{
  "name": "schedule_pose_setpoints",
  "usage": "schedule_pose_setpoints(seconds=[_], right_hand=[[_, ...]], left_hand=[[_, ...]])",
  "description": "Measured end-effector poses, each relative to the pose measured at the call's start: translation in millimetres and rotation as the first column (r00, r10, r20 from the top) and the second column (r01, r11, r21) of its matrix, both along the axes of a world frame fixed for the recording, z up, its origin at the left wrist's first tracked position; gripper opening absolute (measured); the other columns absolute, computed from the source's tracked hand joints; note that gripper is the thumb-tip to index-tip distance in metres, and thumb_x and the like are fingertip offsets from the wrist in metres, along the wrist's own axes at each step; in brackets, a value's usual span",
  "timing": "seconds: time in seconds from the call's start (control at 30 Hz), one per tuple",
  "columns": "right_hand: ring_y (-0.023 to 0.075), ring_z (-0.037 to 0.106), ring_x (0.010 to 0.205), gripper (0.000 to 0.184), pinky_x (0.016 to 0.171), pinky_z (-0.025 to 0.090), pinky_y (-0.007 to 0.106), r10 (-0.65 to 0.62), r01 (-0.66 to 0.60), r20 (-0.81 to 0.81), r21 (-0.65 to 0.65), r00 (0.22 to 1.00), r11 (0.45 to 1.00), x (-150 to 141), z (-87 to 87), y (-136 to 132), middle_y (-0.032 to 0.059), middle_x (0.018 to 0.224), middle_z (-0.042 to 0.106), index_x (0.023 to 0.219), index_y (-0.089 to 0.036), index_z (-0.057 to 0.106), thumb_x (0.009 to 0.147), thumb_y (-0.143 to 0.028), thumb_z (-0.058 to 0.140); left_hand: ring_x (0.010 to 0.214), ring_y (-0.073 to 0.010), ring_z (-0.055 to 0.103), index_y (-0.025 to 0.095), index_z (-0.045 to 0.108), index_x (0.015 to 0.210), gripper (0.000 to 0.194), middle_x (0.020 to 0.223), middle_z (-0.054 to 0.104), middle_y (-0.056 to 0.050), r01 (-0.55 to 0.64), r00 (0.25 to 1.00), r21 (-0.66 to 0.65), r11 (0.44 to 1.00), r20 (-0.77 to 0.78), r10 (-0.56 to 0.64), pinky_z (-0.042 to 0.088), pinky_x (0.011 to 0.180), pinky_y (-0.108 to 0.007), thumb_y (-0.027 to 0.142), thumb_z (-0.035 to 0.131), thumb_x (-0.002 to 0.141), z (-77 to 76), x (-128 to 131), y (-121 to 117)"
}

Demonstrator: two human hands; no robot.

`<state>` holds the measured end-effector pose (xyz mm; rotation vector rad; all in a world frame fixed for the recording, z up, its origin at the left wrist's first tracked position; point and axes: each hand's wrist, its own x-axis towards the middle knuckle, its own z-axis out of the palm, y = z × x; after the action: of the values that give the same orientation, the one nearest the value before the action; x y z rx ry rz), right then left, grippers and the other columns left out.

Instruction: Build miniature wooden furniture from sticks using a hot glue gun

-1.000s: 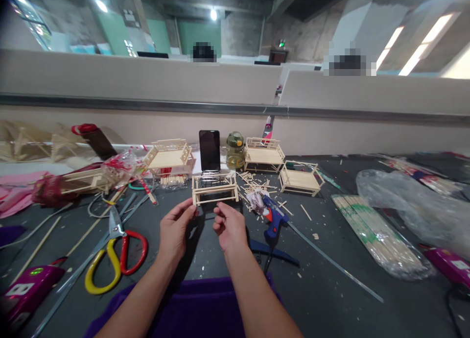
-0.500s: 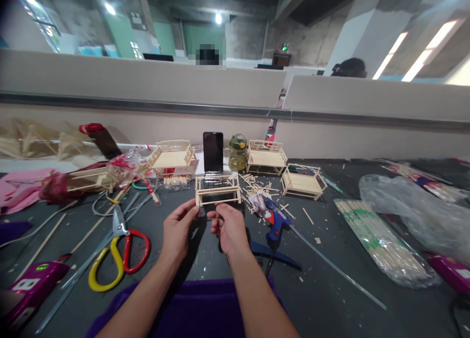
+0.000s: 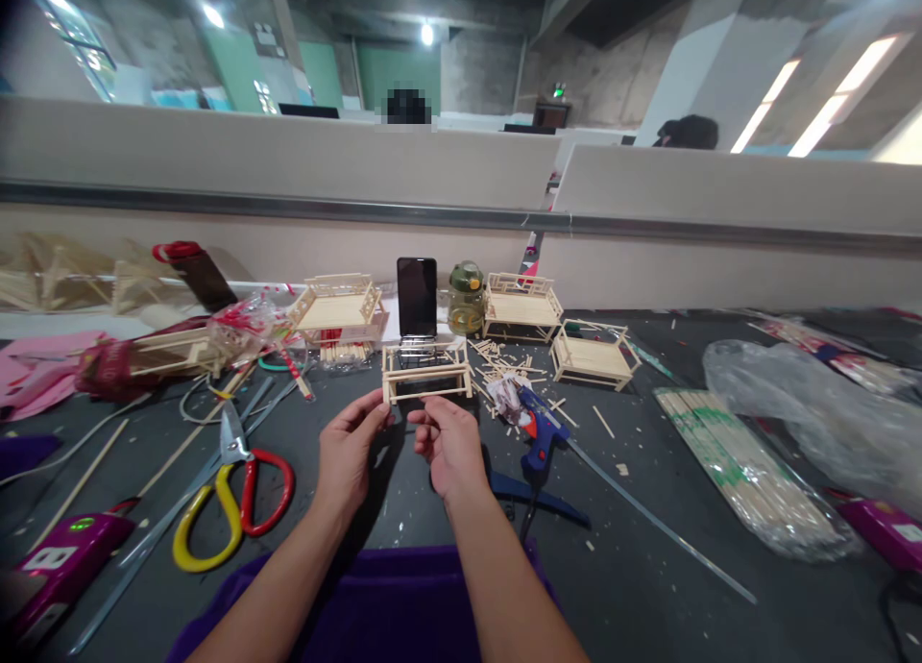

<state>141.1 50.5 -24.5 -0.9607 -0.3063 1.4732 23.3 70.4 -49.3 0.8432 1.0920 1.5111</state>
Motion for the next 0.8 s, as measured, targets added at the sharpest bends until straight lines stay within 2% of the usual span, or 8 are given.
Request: schedule_pose_setpoints(seconds=[0.4,0.8], right_hand=[[0.0049,0.045,0.038,0.023,0.035,0.036,0.014,0.0,0.0,-0.008,0.009,1.0,1.0,-0.7,0.5,-0.7,0.0015,0.057,0.066,0.087,-0.012,0.067,0.067,-0.022,0.07],[0.005,0.046,0.039,0.024,0.036,0.036,0.014,0.002,-0.002,-0.01,0.012,1.0,1.0,-0.4,0.3,-0.5,0.0015,0.058,0.066,0.085,-0.013,0.067,0.065,-0.023,0.073]], left_hand=[[0.069,-0.0135,0.059,0.012,0.072,0.099,0.041,0.087,0.071,-0.007,0.003,1.0,-0.023,1.0,0.028,-0.003,0.046,0.07,-0.027,0.031,0.078,0.063,1.0,-0.1,-0.8],[0.068,-0.0126,0.06,0.013,0.072,0.095,0.036,0.084,0.071,-0.006,0.003,1.0,-0.014,1.0,0.024,-0.003,0.046,0.069,-0.026,0.028,0.077,0.063,2.1,-0.2,-1.9]])
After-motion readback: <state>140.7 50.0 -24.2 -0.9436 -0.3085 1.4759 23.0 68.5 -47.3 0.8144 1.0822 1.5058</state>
